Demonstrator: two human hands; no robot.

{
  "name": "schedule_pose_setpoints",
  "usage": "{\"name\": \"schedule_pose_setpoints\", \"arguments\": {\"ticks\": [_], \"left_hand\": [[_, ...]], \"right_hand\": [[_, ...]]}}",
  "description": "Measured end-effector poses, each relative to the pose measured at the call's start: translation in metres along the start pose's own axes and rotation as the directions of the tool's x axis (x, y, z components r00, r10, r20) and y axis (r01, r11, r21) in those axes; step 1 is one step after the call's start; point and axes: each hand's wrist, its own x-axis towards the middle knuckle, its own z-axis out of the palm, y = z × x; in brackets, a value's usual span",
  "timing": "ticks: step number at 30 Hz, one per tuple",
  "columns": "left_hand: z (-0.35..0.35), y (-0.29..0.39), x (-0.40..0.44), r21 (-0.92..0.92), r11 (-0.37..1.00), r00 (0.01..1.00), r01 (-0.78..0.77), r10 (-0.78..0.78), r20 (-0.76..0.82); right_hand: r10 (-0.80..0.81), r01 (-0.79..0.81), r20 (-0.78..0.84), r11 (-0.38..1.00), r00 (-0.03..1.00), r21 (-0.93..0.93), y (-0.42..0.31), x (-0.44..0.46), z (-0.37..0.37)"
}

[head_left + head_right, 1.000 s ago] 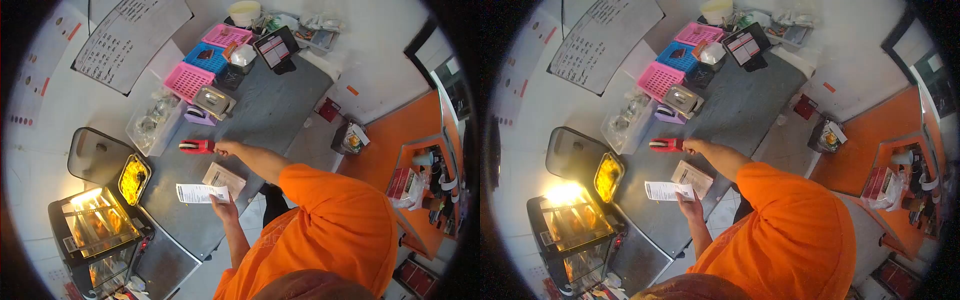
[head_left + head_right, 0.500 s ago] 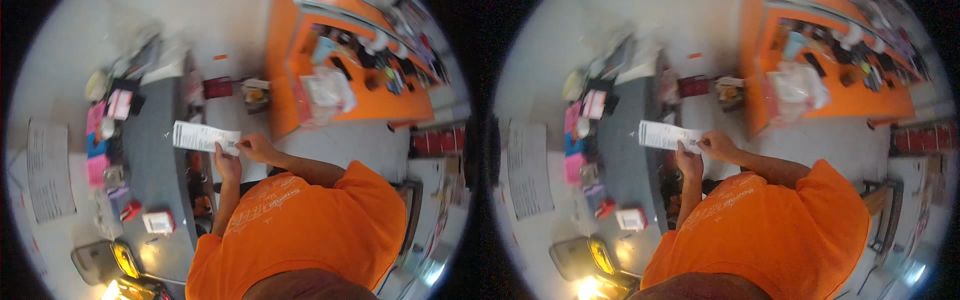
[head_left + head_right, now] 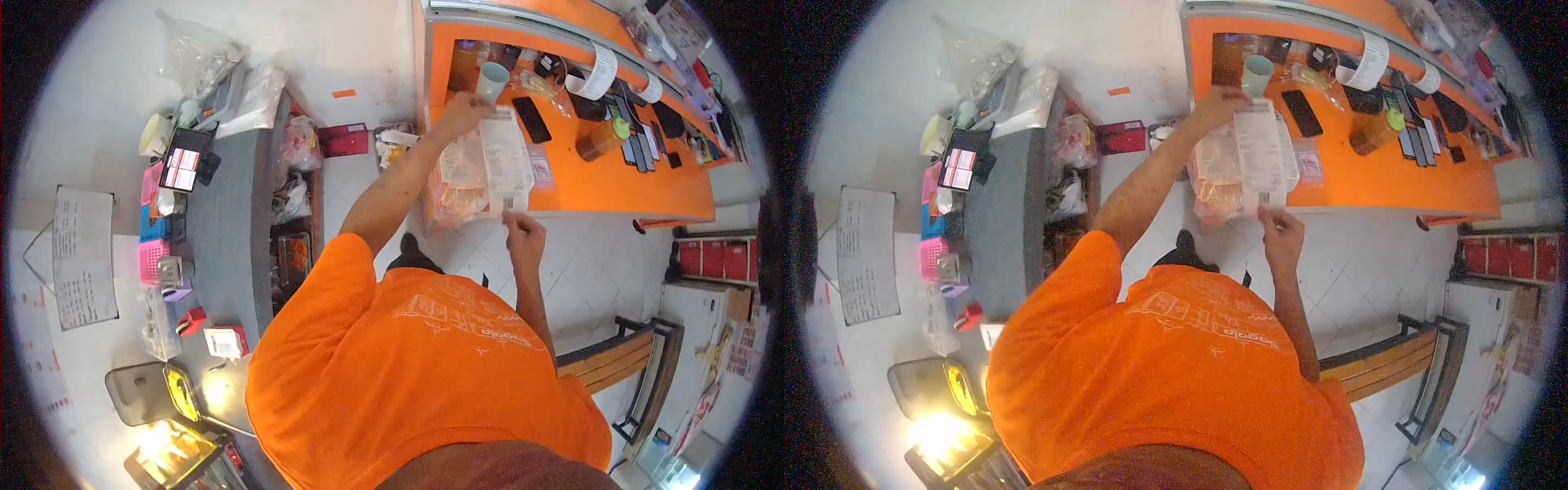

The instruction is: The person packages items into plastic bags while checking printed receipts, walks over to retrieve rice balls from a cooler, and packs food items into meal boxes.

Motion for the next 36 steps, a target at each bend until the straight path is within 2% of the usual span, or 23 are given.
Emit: {"name": "schedule_pose_setpoints", "arguments": {"ticks": [2, 4, 6, 8, 11, 14, 17, 20, 21, 23, 26, 28, 29, 31, 32, 34, 35, 36], "left_hand": [[-0.001, -0.043, -0.004, 0.166, 0.986, 1.000, -0.020, 0.018, 0.013], [-0.008, -0.059, -0.026, 0.194, 0.959, 0.979, 0.204, -0.198, -0.050], [-0.003, -0.105, -0.026, 0.172, 0.973, 0.968, 0.151, -0.111, -0.225], [-0.015, -0.077, -0.029, 0.084, 0.963, 0.960, 0.255, -0.241, -0.145], [-0.018, -0.112, 0.003, 0.182, 0.960, 0.959, 0.211, -0.239, 0.150], [-0.026, -0.060, -0.010, 0.271, 0.898, 0.930, 0.346, -0.366, 0.025], [-0.026, -0.068, 0.000, 0.543, 0.792, 0.925, 0.280, -0.375, 0.070], [-0.039, -0.035, -0.012, 0.607, 0.724, 0.893, 0.327, -0.447, 0.052], [-0.039, -0.031, -0.013, 0.619, 0.713, 0.890, 0.329, -0.454, 0.050], [-0.029, -0.054, -0.001, 0.619, 0.729, 0.909, 0.293, -0.414, 0.057], [-0.017, -0.081, 0.012, 0.619, 0.748, 0.931, 0.241, -0.358, 0.070], [-0.020, -0.071, 0.014, 0.532, 0.825, 0.926, 0.188, -0.330, 0.185], [-0.020, -0.066, 0.013, 0.481, 0.861, 0.919, 0.165, -0.312, 0.243], [-0.024, -0.054, 0.013, 0.418, 0.908, 0.944, 0.016, -0.151, 0.292], [-0.025, -0.052, 0.012, 0.382, 0.922, 0.946, -0.059, -0.071, 0.317], [-0.013, -0.070, 0.023, 0.356, 0.929, 0.948, -0.099, -0.021, 0.319], [-0.010, -0.076, 0.029, 0.346, 0.930, 0.947, -0.125, 0.007, 0.323], [-0.009, -0.077, 0.028, 0.237, 0.967, 0.960, -0.098, 0.029, 0.279]], "right_hand": [[-0.061, 0.063, 0.059, 0.997, 0.996, -0.036, 0.035, 0.001, 0.007], [0.112, -0.121, 0.216, 0.992, 0.970, 0.030, 0.045, -0.003, 0.013], [0.178, -0.221, 0.343, 0.971, 0.922, 0.090, 0.051, 0.005, 0.022], [0.220, -0.285, 0.423, 0.954, 0.879, 0.098, 0.059, 0.012, 0.033], [0.194, -0.253, 0.442, 0.964, 0.876, 0.079, 0.076, 0.032, 0.048], [0.144, -0.203, 0.457, 0.976, 0.878, 0.083, 0.090, 0.046, 0.054], [0.230, -0.272, 0.445, 0.962, 0.865, 0.031, 0.074, 0.044, 0.057], [0.122, -0.186, 0.490, 0.979, 0.863, 0.085, 0.108, 0.063, 0.061], [0.090, -0.128, 0.457, 0.990, 0.885, 0.054, 0.113, 0.065, 0.065], [0.016, -0.012, 0.391, 1.000, 0.920, -0.012, 0.117, 0.067, 0.073], [-0.017, 0.071, 0.389, 0.990, 0.921, -0.125, 0.145, 0.078, 0.075], [0.073, 0.232, 0.523, 0.837, 0.849, -0.495, 0.128, 0.086, 0.058], [0.143, 0.322, 0.565, 0.698, 0.812, -0.639, 0.109, 0.087, 0.043], [0.307, 0.499, 0.592, 0.332, 0.745, -0.800, 0.072, 0.096, 0.016], [0.199, 0.364, 0.565, 0.587, 0.801, -0.723, 0.061, 0.112, 0.001], [-0.119, 0.319, 0.388, 0.802, 0.914, -0.505, 0.023, 0.123, -0.017], [-0.279, 0.448, 0.372, 0.727, 0.885, -0.521, -0.002, 0.130, -0.011], [-0.433, 0.553, 0.345, 0.624, 0.833, -0.553, -0.026, 0.137, -0.004]]}}
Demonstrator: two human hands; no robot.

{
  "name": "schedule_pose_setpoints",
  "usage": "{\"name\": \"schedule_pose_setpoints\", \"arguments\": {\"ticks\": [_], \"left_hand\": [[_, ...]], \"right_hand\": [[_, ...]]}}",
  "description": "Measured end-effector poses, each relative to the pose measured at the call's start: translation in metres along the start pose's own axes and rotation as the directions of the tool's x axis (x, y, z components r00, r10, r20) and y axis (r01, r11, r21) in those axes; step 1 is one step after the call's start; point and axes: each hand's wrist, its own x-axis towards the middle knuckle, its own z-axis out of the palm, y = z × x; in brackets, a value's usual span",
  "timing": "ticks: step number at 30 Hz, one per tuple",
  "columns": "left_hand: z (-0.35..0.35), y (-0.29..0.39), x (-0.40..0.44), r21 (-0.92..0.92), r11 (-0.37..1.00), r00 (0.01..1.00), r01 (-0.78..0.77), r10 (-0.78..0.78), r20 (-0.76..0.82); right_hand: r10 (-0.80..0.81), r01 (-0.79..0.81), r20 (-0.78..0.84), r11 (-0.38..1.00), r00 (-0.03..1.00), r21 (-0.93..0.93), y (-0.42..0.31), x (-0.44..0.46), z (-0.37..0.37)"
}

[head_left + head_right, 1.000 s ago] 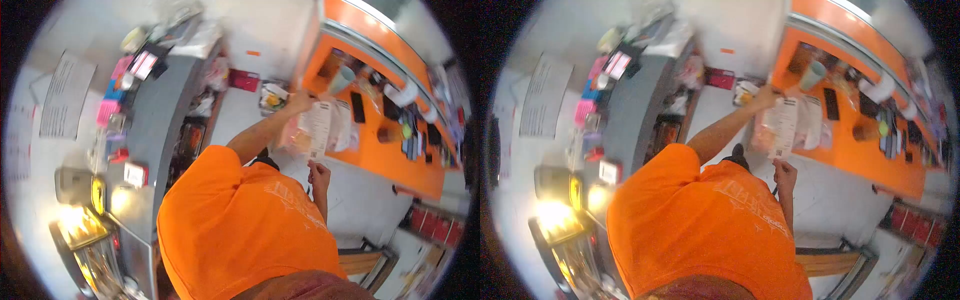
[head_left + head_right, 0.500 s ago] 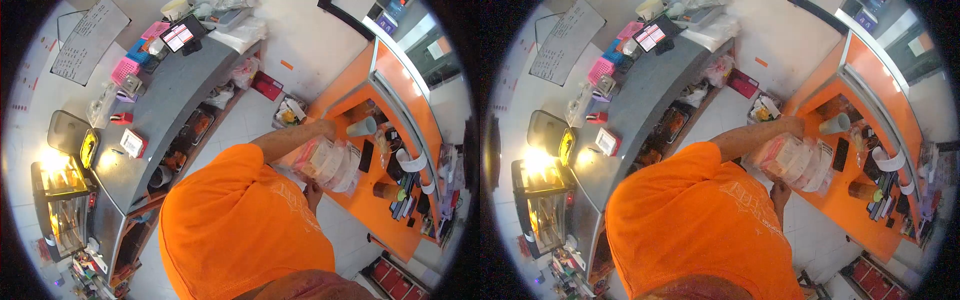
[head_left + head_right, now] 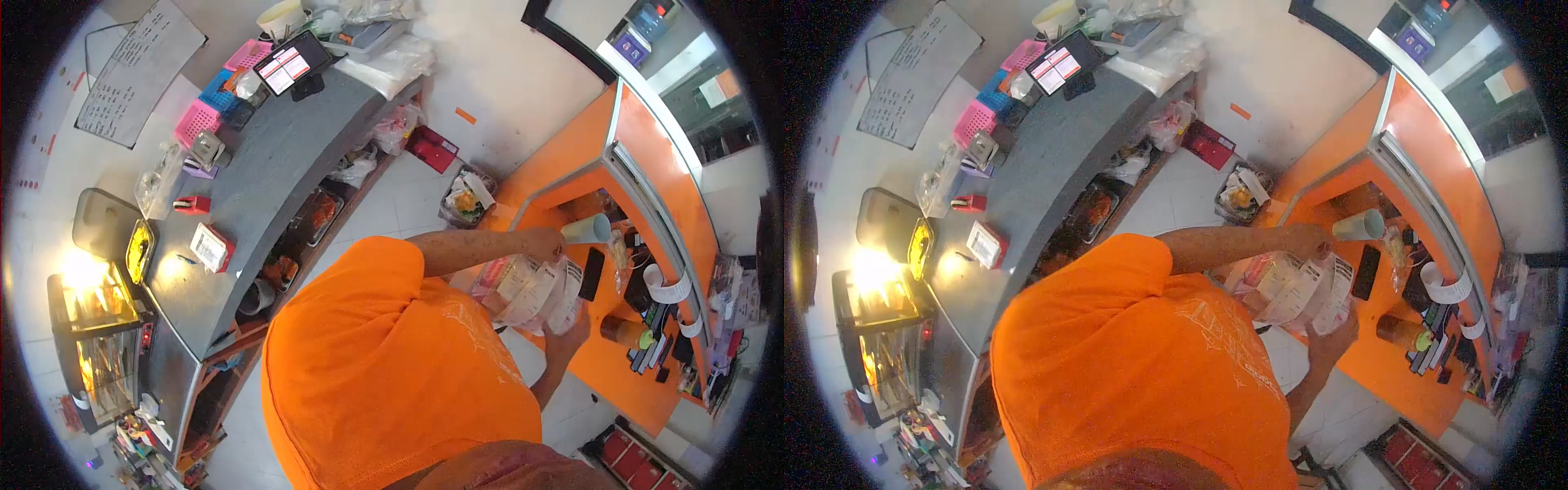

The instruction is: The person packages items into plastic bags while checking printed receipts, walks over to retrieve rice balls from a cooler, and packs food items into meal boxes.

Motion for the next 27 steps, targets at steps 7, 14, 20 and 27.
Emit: {"name": "schedule_pose_setpoints", "arguments": {"ticks": [7, 14, 20, 27], "left_hand": [[-0.005, -0.013, -0.025, -0.204, 0.979, 0.998, -0.017, 0.030, 0.061], [0.001, -0.029, -0.019, -0.178, 0.981, 0.986, -0.077, 0.101, 0.130], [-0.024, 0.022, -0.041, -0.100, 0.994, 0.992, 0.050, -0.037, 0.122], [-0.012, 0.019, -0.051, 0.048, 0.991, 0.963, 0.123, -0.108, -0.248]], "right_hand": [[-0.094, 0.077, 0.033, 0.939, 0.995, 0.335, 0.088, 0.056, 0.072], [0.403, -0.276, -0.219, 0.851, 0.889, 0.447, 0.097, 0.066, 0.100], [0.571, -0.457, -0.163, 0.770, 0.805, 0.445, 0.064, 0.093, 0.065], [0.390, -0.220, -0.279, 0.844, 0.877, 0.489, 0.094, 0.073, 0.087]]}}
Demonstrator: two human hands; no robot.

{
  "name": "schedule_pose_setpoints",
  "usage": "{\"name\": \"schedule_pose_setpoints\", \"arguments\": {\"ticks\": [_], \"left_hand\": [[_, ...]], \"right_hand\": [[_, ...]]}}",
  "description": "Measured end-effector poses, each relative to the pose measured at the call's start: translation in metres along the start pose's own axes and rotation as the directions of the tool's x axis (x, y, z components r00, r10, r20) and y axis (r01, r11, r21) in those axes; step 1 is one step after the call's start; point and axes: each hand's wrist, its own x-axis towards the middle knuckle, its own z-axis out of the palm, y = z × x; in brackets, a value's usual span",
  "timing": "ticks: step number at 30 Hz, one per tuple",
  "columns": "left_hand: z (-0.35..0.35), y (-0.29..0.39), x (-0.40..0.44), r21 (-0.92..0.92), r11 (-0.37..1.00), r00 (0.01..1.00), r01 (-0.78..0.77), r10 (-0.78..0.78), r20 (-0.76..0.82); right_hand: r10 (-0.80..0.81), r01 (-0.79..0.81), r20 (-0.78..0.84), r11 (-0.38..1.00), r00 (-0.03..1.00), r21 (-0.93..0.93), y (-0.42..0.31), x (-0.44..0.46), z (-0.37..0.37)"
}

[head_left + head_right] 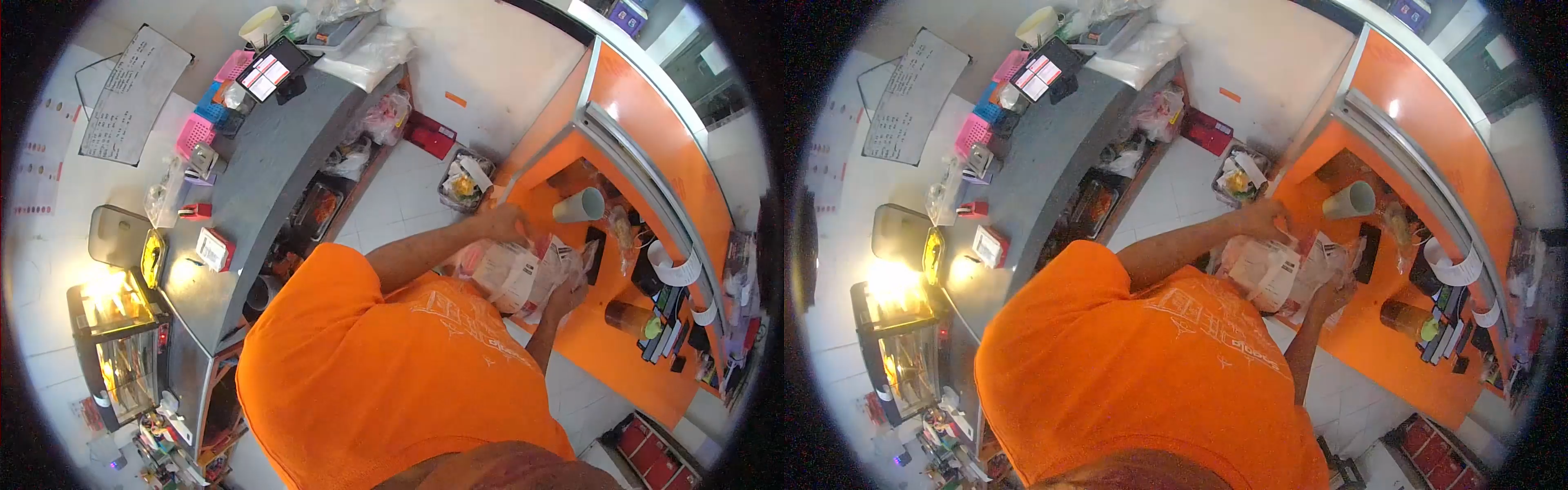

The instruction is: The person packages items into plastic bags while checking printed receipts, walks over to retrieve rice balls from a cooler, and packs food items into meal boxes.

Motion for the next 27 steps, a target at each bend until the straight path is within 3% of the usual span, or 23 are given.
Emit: {"name": "schedule_pose_setpoints", "arguments": {"ticks": [2, 4, 6, 7, 9, 12, 13, 15, 16, 17, 18, 19, 20, 22, 24, 25, 26, 27], "left_hand": [[-0.004, 0.000, 0.000, 0.054, 0.994, 0.987, -0.094, 0.100, -0.123], [-0.023, 0.027, -0.015, -0.223, 0.975, 0.994, -0.013, 0.037, 0.102], [-0.051, 0.093, -0.045, 0.221, 0.969, 0.943, -0.111, 0.032, 0.332], [-0.036, 0.087, -0.063, 0.386, 0.919, 0.964, -0.078, -0.029, 0.263], [-0.027, 0.081, -0.078, 0.576, 0.817, 0.954, -0.020, -0.158, 0.256], [-0.040, 0.089, -0.063, 0.585, 0.811, 0.849, -0.004, -0.307, 0.430], [-0.044, 0.090, -0.058, 0.574, 0.819, 0.811, 0.005, -0.339, 0.476], [-0.035, 0.042, -0.072, 0.340, 0.927, 0.956, -0.162, 0.063, 0.285], [-0.032, 0.024, -0.075, 0.216, 0.933, 0.954, -0.287, 0.259, 0.148], [-0.036, 0.022, -0.073, 0.042, 0.972, 0.972, -0.230, 0.227, 0.061], [-0.045, 0.020, -0.072, 0.012, 0.957, 0.956, -0.291, 0.291, -0.024], [-0.054, 0.019, -0.071, -0.007, 0.935, 0.930, -0.354, 0.351, -0.109], [-0.069, 0.023, -0.068, 0.143, 0.850, 0.829, -0.506, 0.526, -0.192], [-0.115, 0.066, -0.059, 0.146, 0.803, 0.723, -0.578, 0.587, -0.364], [-0.160, 0.099, -0.044, 0.209, 0.783, 0.617, -0.586, 0.599, -0.511], [-0.177, 0.120, -0.029, -0.259, 0.764, 0.685, -0.592, 0.306, -0.661], [-0.190, 0.150, -0.012, -0.340, 0.763, 0.681, -0.549, 0.173, -0.711], [-0.204, 0.179, 0.006, -0.424, 0.743, 0.664, -0.518, 0.037, -0.747]], "right_hand": [[-0.042, 0.042, 0.040, 0.999, 0.998, -0.005, 0.012, -0.003, -0.005], [-0.113, 0.111, 0.091, 0.993, 0.989, 0.030, 0.010, -0.009, -0.009], [-0.137, 0.129, 0.112, 0.989, 0.984, 0.069, -0.014, -0.011, -0.018], [-0.144, 0.134, 0.116, 0.987, 0.983, 0.089, -0.028, -0.011, -0.027], [-0.001, -0.006, 0.031, 0.974, 1.000, 0.226, -0.044, -0.019, -0.042], [-0.242, 0.245, -0.082, 0.969, 0.967, 0.033, -0.086, -0.009, -0.067], [-0.156, 0.162, -0.074, 0.982, 0.985, 0.096, -0.109, -0.006, -0.080], [-0.006, 0.023, -0.075, 0.972, 0.997, 0.234, -0.152, 0.002, -0.103], [-0.079, 0.107, -0.197, 0.985, 0.977, 0.135, -0.150, 0.009, -0.117], [-0.157, 0.172, -0.306, 0.985, 0.939, 0.024, -0.146, 0.021, -0.134], [-0.235, 0.215, -0.395, 0.972, 0.888, -0.093, -0.144, 0.029, -0.146], [-0.149, 0.156, -0.495, 0.987, 0.856, -0.026, -0.168, 0.036, -0.161], [-0.059, 0.111, -0.576, 0.992, 0.815, 0.055, -0.200, 0.048, -0.179], [-0.100, 0.295, -0.551, 0.914, 0.828, 0.277, -0.218, 0.090, -0.221], [-0.136, 0.351, -0.637, 0.909, 0.759, 0.224, -0.238, 0.149, -0.258], [-0.465, 0.207, -0.575, 0.865, 0.673, -0.457, -0.221, 0.198, -0.288], [-0.682, -0.030, -0.319, 0.399, 0.658, -0.916, -0.204, 0.253, -0.320], [-0.745, 0.035, -0.365, 0.461, 0.559, -0.887, -0.207, 0.308, -0.323]]}}
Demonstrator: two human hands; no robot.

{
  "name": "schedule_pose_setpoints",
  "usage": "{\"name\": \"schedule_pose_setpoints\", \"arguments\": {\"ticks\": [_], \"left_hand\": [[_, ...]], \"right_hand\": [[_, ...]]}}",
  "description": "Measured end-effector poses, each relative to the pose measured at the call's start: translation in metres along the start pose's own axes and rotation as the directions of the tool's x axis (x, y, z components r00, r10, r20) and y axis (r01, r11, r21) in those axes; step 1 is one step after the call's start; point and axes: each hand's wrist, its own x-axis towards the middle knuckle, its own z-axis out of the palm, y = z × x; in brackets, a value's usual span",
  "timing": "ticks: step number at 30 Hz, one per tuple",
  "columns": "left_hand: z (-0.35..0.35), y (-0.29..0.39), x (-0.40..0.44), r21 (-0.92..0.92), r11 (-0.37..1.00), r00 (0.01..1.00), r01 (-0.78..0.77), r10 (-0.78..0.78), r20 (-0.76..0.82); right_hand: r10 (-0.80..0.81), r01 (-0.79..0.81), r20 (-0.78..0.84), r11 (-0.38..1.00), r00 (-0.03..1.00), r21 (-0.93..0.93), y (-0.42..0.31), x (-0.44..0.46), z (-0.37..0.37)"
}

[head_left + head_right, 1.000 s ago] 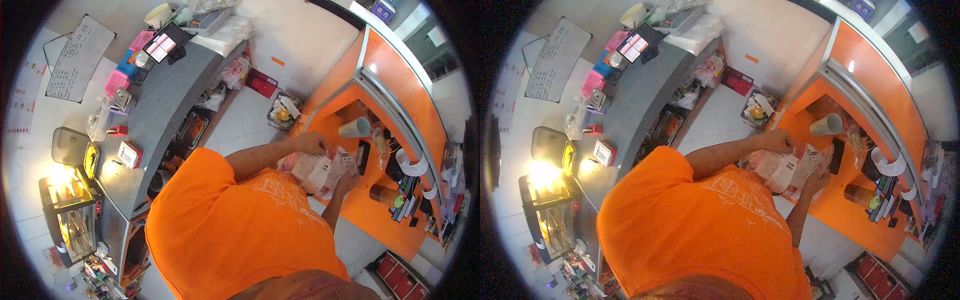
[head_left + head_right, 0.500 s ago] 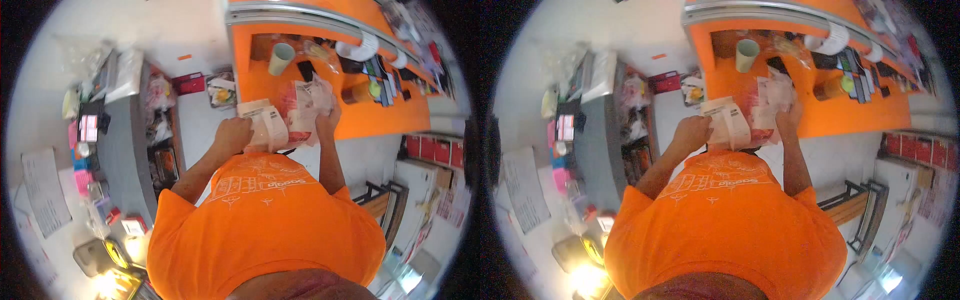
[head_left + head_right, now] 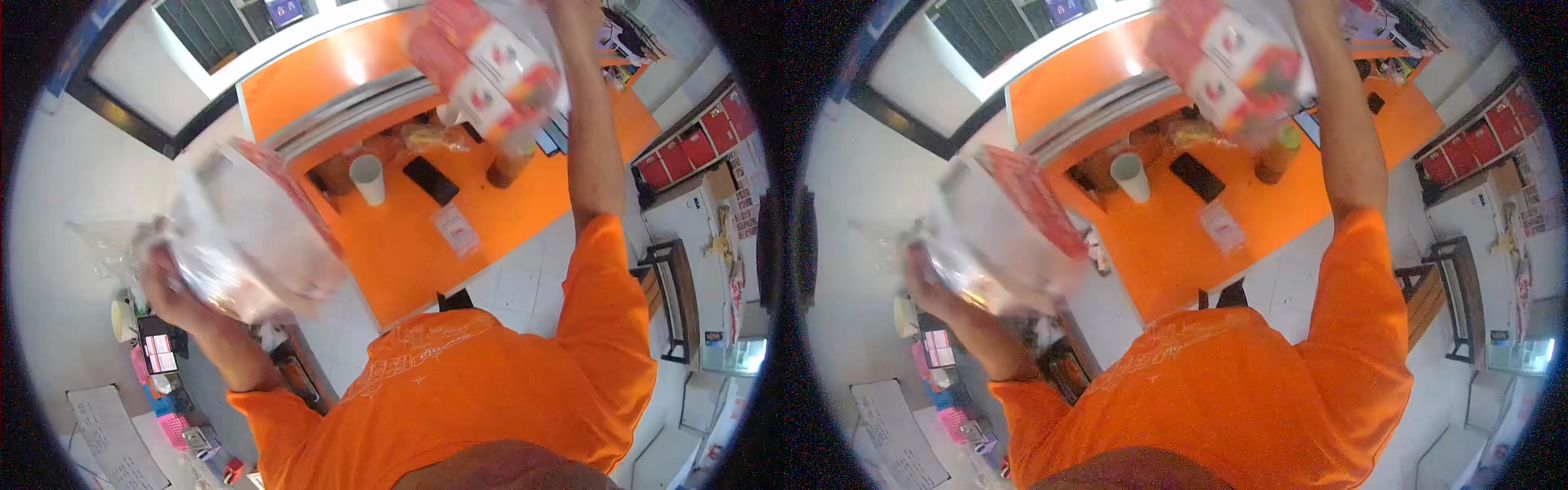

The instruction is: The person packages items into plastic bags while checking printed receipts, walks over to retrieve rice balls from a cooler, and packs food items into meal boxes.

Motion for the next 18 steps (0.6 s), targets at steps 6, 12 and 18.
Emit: {"name": "schedule_pose_setpoints", "arguments": {"ticks": [6, 12, 18], "left_hand": [[0.179, 0.005, 0.122, -0.010, 0.989, 0.989, -0.150, 0.150, -0.004], [0.358, -0.098, 0.169, -0.143, 0.980, 0.967, -0.141, 0.167, 0.192], [0.478, -0.211, 0.149, 0.223, 0.843, 0.807, -0.490, 0.342, 0.482]], "right_hand": [[0.254, -0.231, 0.146, 0.349, 0.956, 0.908, -0.059, 0.114, 0.158], [-0.511, 0.317, 0.291, 0.796, 0.809, 0.515, -0.022, 0.121, 0.334], [-0.389, 0.068, 0.107, 0.410, 0.915, 0.909, 0.068, 0.055, 0.173]]}}
